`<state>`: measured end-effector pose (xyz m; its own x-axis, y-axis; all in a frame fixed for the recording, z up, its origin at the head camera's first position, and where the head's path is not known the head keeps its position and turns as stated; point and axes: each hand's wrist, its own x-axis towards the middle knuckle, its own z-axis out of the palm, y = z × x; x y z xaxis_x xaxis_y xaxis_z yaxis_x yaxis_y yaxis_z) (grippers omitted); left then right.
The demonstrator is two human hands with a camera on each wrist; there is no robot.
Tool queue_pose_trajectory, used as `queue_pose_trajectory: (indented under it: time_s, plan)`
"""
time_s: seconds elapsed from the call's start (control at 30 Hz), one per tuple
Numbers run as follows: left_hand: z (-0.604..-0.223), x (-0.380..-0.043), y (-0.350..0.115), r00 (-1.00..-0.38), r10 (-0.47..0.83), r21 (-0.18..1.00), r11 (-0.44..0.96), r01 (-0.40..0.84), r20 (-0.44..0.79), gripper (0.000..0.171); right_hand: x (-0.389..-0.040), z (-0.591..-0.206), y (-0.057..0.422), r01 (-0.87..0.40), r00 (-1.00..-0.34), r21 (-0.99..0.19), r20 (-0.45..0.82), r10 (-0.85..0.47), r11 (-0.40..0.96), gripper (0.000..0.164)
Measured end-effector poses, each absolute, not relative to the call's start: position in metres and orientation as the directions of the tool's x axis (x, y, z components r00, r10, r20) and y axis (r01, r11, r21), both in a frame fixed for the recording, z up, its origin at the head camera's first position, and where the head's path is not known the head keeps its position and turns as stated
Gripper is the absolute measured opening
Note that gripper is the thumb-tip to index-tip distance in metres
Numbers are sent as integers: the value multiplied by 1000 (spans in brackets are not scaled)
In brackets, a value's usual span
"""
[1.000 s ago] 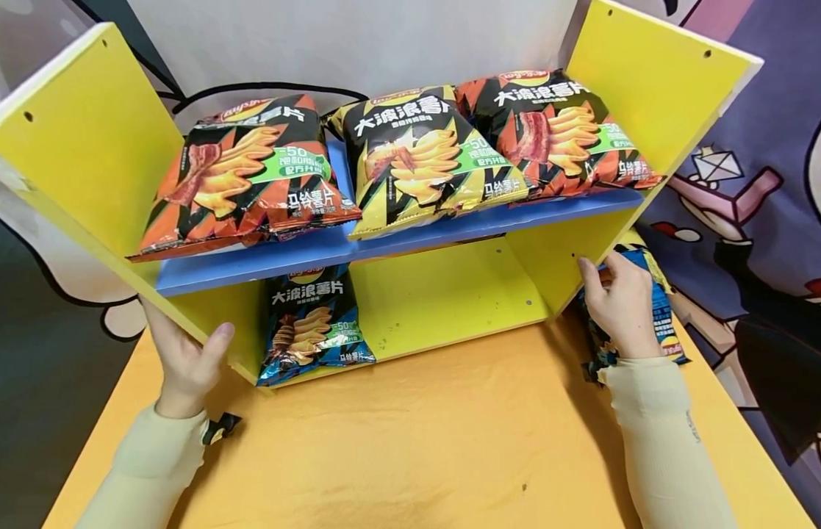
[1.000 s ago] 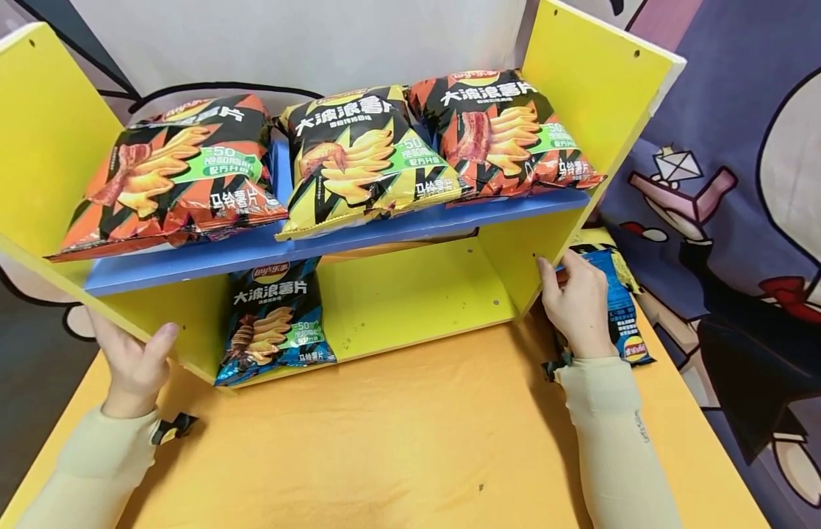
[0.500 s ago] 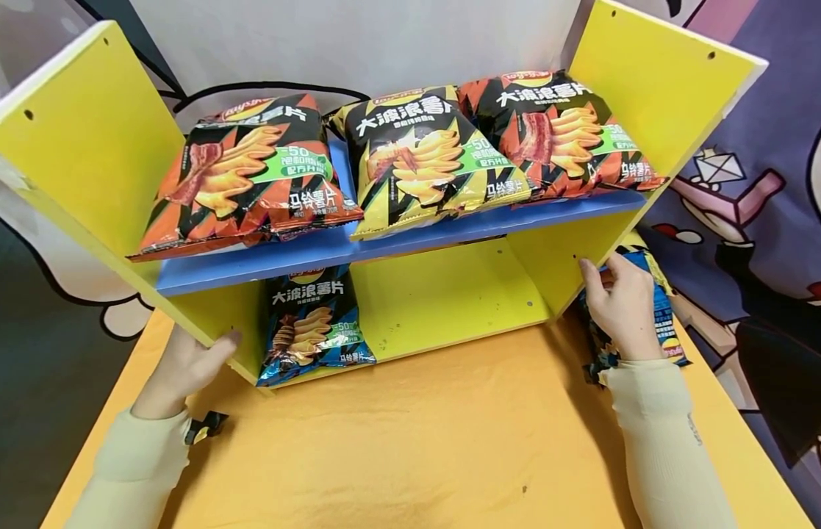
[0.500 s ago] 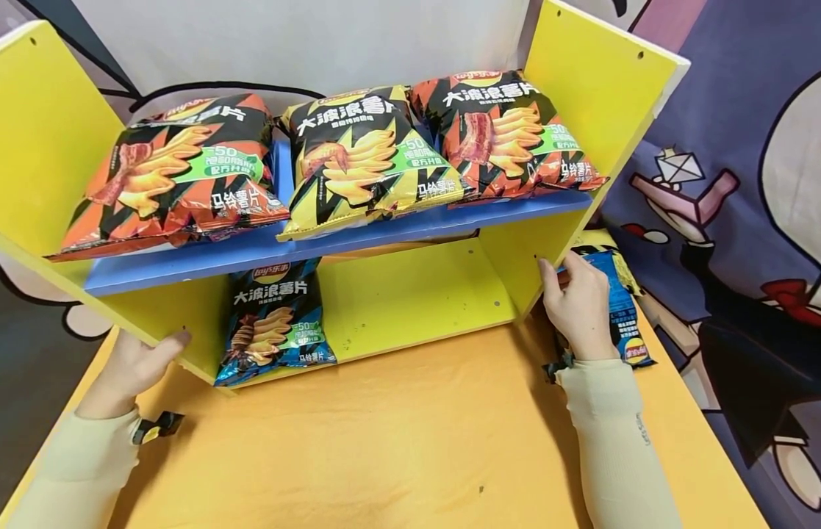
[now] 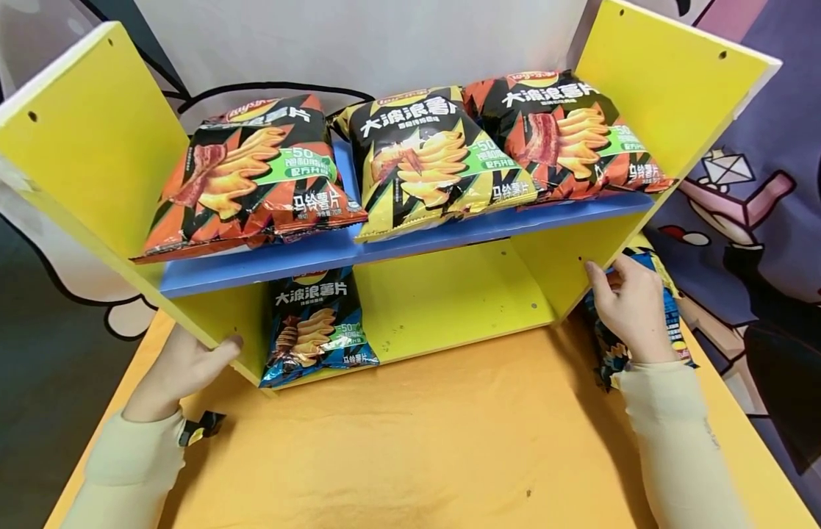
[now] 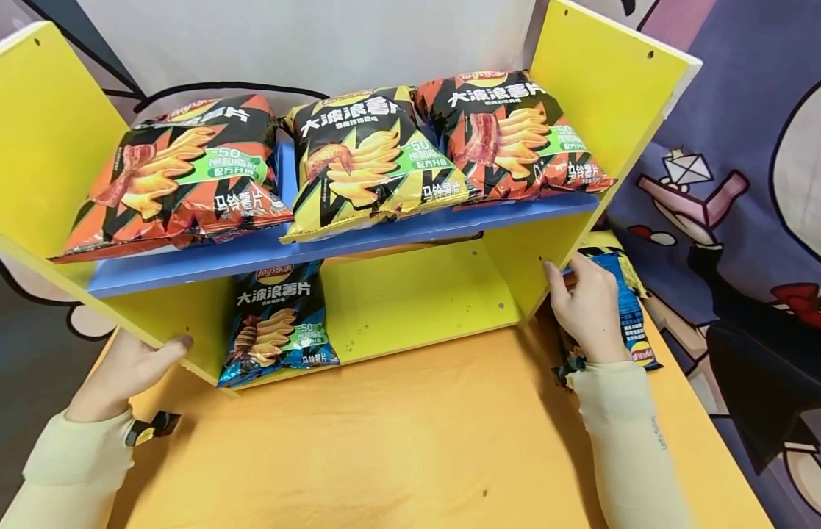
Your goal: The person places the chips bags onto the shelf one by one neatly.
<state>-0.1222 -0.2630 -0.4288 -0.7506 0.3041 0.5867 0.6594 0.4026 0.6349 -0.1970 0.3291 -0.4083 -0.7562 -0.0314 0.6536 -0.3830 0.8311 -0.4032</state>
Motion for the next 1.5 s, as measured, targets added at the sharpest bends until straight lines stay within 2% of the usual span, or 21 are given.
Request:
queue_pose_trajectory:
  time_s: [0.37, 0.57, 0.9, 1.03, 1.3, 1.5]
  plan:
    - [-431, -121, -263, -758, 305, 633, 420, 650, 576, 30, -186, -404, 349, -340, -884, -470, 454, -107, 814, 32]
    - [-429, -121, -265, -762, 320, 636, 421, 646, 562, 34, -179, -412, 371, -343, -889, -442, 438, -134, 829, 40]
    - [-427, -121, -265, -756, 321, 617, 439, 653, 571, 29, -167, -430, 411, -209, -905, -361, 422, -41, 909, 47]
    - [-427, -123, -265, -753, 322, 619, 431, 657, 574, 29, -165, -435, 424, -157, -928, -346, 372, -19, 925, 55]
    - [-426, -121, -265, -769, 323, 639, 429, 639, 552, 30, -165, -441, 446, -14, -974, -312, 218, 57, 950, 84]
    - [-426, -121, -265, -769, 329, 646, 417, 639, 549, 31, -173, -446, 464, 47, -997, -378, 45, 69, 925, 98]
